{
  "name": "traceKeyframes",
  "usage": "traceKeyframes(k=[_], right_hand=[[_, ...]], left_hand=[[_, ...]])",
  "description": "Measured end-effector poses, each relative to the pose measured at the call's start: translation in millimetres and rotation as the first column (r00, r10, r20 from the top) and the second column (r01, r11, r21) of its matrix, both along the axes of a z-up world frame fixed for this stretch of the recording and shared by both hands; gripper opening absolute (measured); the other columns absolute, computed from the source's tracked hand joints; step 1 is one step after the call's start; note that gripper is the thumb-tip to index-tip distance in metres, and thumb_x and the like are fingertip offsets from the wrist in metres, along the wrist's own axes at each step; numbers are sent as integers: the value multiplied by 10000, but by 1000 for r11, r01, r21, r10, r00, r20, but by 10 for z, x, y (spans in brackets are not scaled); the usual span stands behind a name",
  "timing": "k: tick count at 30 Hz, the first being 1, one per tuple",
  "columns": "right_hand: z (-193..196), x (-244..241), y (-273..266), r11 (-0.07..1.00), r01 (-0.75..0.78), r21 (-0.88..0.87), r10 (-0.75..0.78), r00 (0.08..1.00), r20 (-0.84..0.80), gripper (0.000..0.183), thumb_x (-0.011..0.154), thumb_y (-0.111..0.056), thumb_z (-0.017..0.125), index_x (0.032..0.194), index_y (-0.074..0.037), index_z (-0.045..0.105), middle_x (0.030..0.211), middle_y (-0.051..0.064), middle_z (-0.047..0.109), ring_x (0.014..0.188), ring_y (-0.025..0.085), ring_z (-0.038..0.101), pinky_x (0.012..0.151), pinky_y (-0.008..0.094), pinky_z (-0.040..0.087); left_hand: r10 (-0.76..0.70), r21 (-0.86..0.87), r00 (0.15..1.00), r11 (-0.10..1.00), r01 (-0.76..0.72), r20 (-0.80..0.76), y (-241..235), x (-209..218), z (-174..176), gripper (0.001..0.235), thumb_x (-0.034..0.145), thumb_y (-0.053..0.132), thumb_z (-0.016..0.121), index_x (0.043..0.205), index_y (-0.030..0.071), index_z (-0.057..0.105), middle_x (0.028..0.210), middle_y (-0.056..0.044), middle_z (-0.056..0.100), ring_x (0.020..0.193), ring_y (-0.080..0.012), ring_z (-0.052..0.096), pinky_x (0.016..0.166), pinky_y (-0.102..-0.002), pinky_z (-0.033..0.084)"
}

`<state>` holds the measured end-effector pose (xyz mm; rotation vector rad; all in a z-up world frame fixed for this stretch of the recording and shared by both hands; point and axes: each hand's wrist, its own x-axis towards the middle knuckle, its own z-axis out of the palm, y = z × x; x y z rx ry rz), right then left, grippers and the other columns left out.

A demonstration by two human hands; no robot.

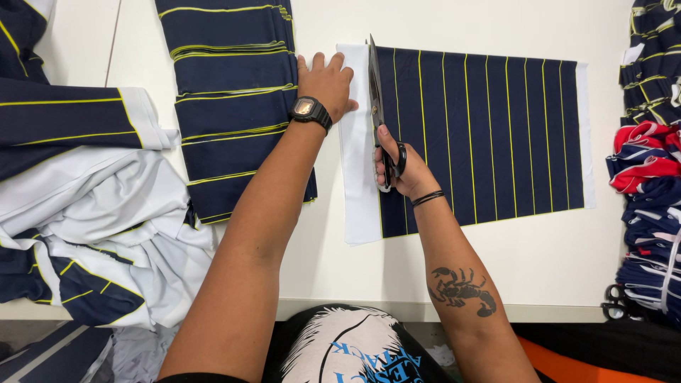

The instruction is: The person uses shears to cut a large piece of dark blue fabric with yellow vertical stripes into multiple vertical strips on a white table. The person holds the fabric with the left hand and cuts along the yellow lines with the right hand. Cut strips are placed to the left side of the table.

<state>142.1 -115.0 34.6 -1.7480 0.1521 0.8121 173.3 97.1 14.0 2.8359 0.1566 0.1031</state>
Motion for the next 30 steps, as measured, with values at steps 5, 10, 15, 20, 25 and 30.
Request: traceKeyframes(k=[5,10,15,20,25,30], right_hand=[[-49,58,22,1000,-4,4,4,1000,7,638,795,-738,657,676,-114,596,490,0,517,386,128,544,392,262,506],[-186,163,8,998,-42,40,42,999,9,562,824,-625,755,689,-112,568,524,4,530,401,123,527,376,269,450],[-16,-52,-127,978,1,210,0,1000,-3,568,854,-620,689,687,-86,591,532,4,549,413,127,523,424,267,461],[167,-792,-785,929,-124,349,88,989,118,422,942,-483,605,827,-78,583,560,5,560,436,136,551,427,281,457],[230,-1556,-1477,964,42,-263,85,888,452,343,827,-360,769,847,-47,631,583,32,590,505,129,579,488,284,484],[293,-1858,-1759,870,229,-437,-15,897,441,399,777,-407,841,883,-58,678,591,70,623,557,149,580,555,306,444]], left_hand=[[-9,-15,1000,1000,9,-23,2,-15,2,587,746,487,835,1221,179,681,1435,-58,509,1325,-348,435,1113,-697,252],[2,-19,998,1000,-3,-56,7,84,-118,600,748,488,830,1242,184,674,1483,-52,482,1355,-343,419,1132,-691,235],[-15,132,997,991,25,-72,-64,28,75,602,801,513,760,1303,201,643,1534,-85,442,1400,-399,380,1116,-714,160],[-127,361,921,894,267,-367,-487,-578,376,752,931,757,433,1296,156,698,1374,-126,623,1451,-432,337,1174,-708,3],[-225,318,895,878,358,-386,-1032,-1949,-42,987,834,726,660,1354,-106,546,1388,-258,496,1361,-380,384,1177,-603,127],[-226,138,958,969,203,178,-1103,-2758,-863,97,831,199,680,896,132,651,958,-63,573,918,-278,603,772,-464,481]])
